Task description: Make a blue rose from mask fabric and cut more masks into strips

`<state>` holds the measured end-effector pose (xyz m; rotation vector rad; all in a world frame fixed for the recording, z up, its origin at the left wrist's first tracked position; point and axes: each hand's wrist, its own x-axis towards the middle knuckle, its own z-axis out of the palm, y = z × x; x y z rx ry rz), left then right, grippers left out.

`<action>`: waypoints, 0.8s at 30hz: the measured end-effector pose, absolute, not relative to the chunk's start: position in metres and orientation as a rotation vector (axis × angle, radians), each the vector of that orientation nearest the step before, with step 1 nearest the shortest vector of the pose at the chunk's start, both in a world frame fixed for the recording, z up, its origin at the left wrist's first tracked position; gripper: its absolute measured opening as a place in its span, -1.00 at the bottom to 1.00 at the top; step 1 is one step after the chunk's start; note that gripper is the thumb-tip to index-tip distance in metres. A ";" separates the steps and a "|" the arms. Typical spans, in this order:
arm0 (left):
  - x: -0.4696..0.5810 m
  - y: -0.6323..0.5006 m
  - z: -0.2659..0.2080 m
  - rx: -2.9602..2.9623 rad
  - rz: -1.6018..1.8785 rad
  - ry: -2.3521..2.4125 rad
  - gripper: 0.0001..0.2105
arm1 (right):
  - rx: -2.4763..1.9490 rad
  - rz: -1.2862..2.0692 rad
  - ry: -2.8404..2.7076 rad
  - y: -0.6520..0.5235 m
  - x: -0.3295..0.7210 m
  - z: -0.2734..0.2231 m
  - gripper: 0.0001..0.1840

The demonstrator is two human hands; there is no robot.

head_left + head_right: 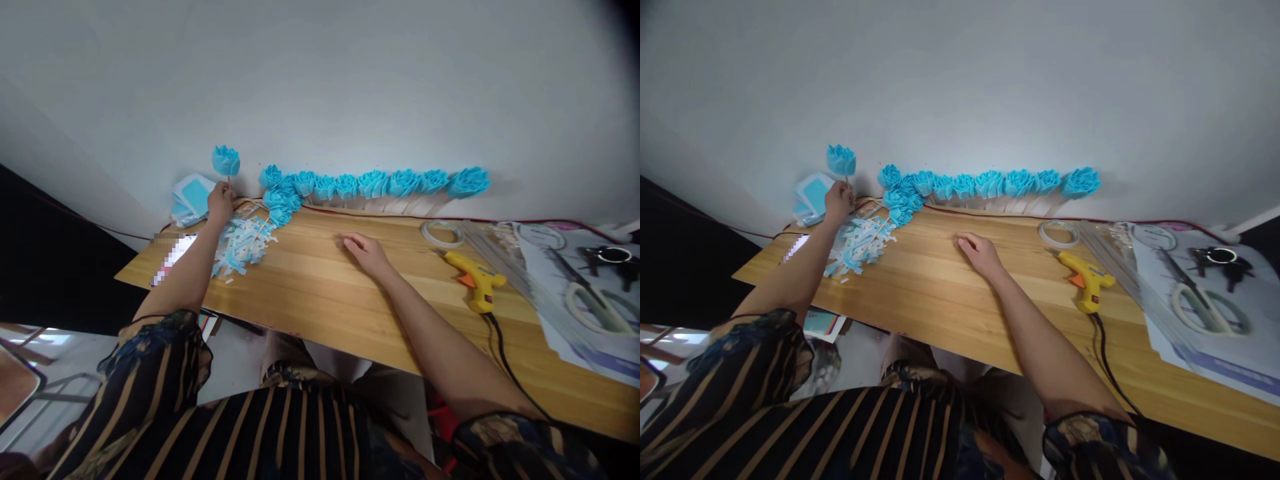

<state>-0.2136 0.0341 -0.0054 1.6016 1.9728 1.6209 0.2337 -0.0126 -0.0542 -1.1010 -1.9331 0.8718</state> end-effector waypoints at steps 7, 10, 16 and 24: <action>-0.217 0.047 0.014 1.470 1.983 1.881 -0.73 | -1.085 0.850 -1.944 -0.011 0.233 -0.057 -0.59; -0.211 0.062 0.017 1.507 1.985 1.746 -0.66 | -1.087 0.846 -1.950 -0.010 0.233 -0.058 -0.59; -0.201 0.082 0.002 1.537 1.918 1.726 -0.68 | -1.106 0.860 -1.947 -0.011 0.234 -0.055 -0.60; -0.208 0.097 -0.008 1.606 1.795 1.755 -0.59 | -1.089 0.876 -1.933 -0.009 0.235 -0.058 -0.60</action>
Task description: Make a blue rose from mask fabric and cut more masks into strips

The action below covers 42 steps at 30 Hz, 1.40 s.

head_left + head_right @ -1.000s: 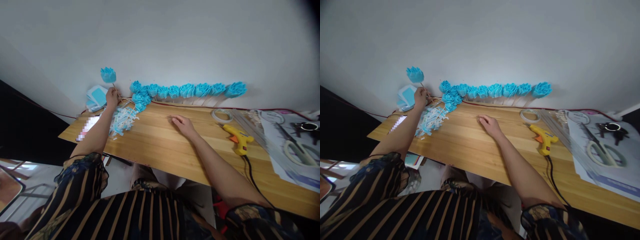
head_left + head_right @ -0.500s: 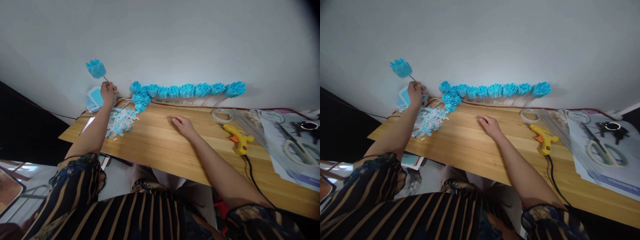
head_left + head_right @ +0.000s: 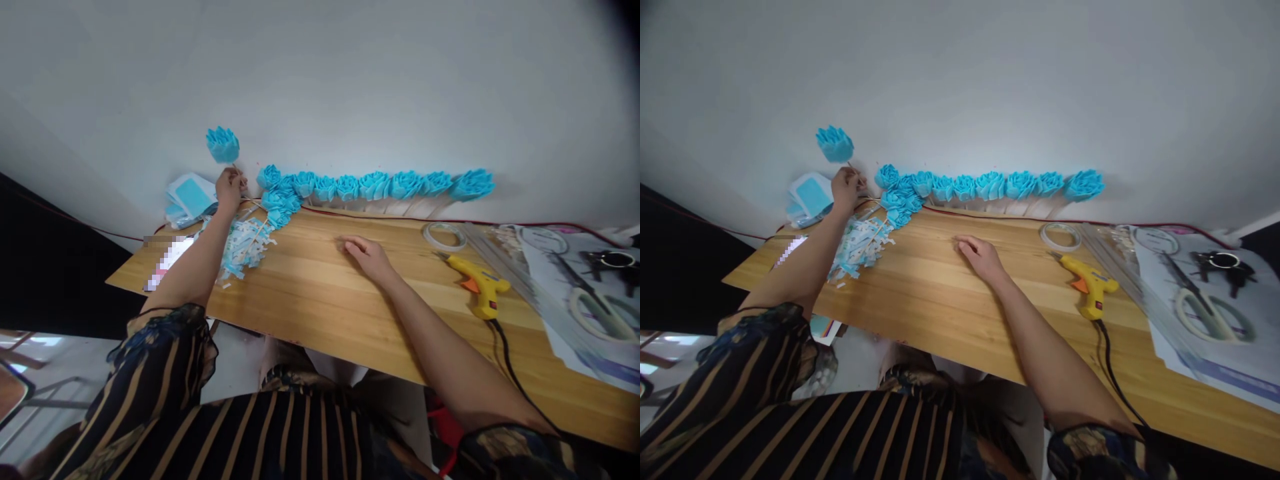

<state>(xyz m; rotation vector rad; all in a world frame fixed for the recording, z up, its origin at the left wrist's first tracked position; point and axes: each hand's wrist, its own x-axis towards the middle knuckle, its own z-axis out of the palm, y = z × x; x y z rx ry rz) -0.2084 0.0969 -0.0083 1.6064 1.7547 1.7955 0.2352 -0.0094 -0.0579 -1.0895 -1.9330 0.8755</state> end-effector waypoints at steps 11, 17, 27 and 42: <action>-0.213 0.099 -0.017 1.613 1.776 1.779 -0.56 | -1.120 0.900 -1.938 -0.012 0.236 -0.055 -0.56; -0.208 0.085 -0.021 1.747 1.630 1.919 -0.71 | -1.114 0.896 -1.938 -0.012 0.236 -0.054 -0.57; -0.216 0.054 -0.022 1.997 1.198 2.180 -0.76 | -1.135 0.911 -1.929 -0.014 0.235 -0.052 -0.54; -0.210 0.044 -0.012 2.202 1.073 2.028 -0.88 | -1.104 0.874 -1.940 -0.012 0.235 -0.054 -0.59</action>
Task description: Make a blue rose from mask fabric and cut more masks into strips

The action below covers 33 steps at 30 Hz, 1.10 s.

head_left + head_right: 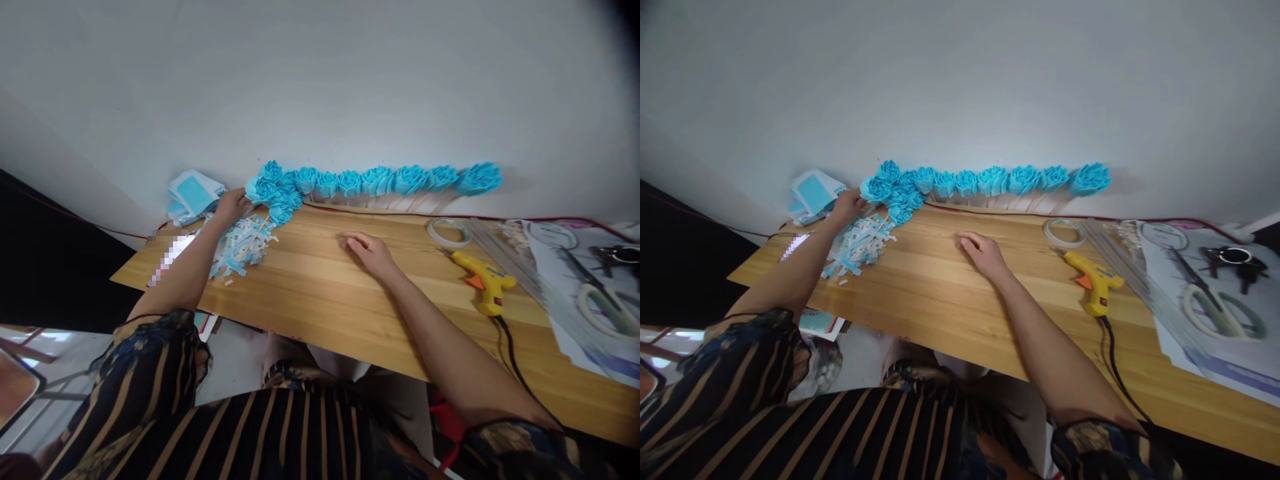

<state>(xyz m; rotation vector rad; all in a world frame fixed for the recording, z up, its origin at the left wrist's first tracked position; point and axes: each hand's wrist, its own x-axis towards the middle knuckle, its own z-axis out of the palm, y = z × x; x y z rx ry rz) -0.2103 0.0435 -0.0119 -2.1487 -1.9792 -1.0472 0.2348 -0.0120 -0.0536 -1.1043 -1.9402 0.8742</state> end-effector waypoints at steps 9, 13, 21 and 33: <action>-0.214 0.067 0.019 -1.959 -1.615 -1.938 -0.80 | -1.082 0.896 -1.929 -0.010 0.234 -0.057 -0.59; -0.199 0.085 0.027 -1.958 -1.643 -1.931 -0.81 | -1.073 0.913 -1.915 -0.010 0.234 -0.058 -0.60; -0.193 0.114 0.009 -2.036 -1.603 -1.918 -0.80 | -1.084 0.917 -1.918 -0.013 0.234 -0.053 -0.58; -0.192 0.108 -0.002 -2.057 -1.399 -1.944 -0.74 | -1.086 0.917 -1.903 -0.011 0.235 -0.056 -0.59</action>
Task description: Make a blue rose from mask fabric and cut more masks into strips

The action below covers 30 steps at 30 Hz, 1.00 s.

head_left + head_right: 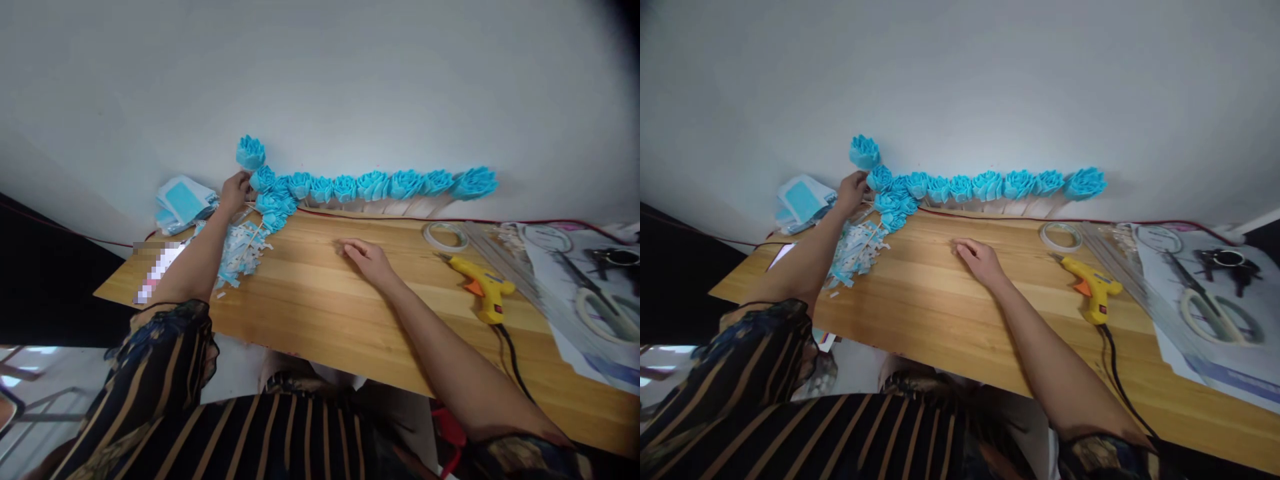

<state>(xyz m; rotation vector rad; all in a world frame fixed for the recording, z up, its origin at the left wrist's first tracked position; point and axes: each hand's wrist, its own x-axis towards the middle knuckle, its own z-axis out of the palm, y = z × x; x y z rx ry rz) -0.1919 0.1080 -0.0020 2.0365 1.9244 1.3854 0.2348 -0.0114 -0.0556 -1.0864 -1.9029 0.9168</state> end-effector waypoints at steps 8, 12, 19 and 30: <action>-0.195 0.108 -0.002 2.077 1.282 1.935 -0.72 | -1.083 0.902 -1.900 -0.011 0.235 -0.056 -0.61; -0.193 0.108 -0.003 2.030 1.271 2.052 -0.74 | -1.081 0.917 -1.893 -0.010 0.234 -0.057 -0.59; -0.194 0.109 -0.003 2.012 1.266 2.127 -0.68 | -1.062 0.948 -1.872 -0.011 0.233 -0.056 -0.61; -0.201 0.084 0.009 2.010 1.206 2.219 -0.58 | -1.047 0.962 -1.855 -0.010 0.232 -0.057 -0.62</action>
